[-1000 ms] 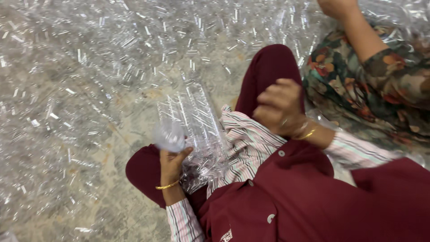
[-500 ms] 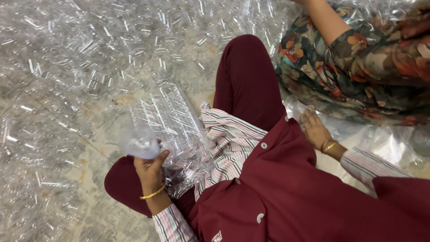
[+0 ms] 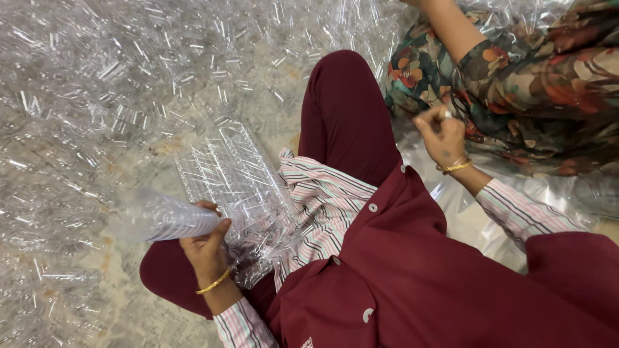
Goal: The person sits on the floor and counts clear plastic tubes one at a time, gathering them into a bundle on their lap. They align the counted tubes, wrap the bundle with clear plastic film, and set the wrapped bundle aside with other finished bundles.
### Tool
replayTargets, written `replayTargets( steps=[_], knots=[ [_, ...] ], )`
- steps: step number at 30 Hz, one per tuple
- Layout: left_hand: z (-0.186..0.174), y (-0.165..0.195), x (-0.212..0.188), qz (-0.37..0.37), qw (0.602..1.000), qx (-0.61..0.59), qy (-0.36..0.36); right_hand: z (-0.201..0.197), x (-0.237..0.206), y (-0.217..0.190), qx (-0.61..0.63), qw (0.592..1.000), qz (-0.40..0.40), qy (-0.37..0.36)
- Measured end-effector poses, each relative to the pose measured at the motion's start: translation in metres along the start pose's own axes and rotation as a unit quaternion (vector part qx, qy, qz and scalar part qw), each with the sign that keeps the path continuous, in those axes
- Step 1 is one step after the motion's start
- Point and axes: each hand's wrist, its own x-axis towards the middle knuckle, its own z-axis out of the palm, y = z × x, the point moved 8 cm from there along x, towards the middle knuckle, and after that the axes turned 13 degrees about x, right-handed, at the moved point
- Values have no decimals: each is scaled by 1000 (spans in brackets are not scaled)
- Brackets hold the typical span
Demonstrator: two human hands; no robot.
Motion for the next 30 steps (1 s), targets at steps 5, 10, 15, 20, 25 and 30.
replayTargets(
  steps=[5,10,15,20,25,30],
  knots=[
    [43,15,1,5,998,63,-29,65,31,-123,276,951,-128,-53],
    [101,27,4,24,994,-13,-102,140,-10,-232,154,930,-312,-121],
    [103,37,-1,80,987,-118,-75,204,-73,-299,165,825,-482,-243],
    [65,35,-4,100,988,-116,-22,208,-84,-328,206,782,-474,-348],
    [60,39,-2,99,990,-95,-35,203,-63,-378,-21,730,-621,-284],
    [48,63,-6,158,980,-105,-56,234,-21,-379,-150,691,-479,-520]
  ],
)
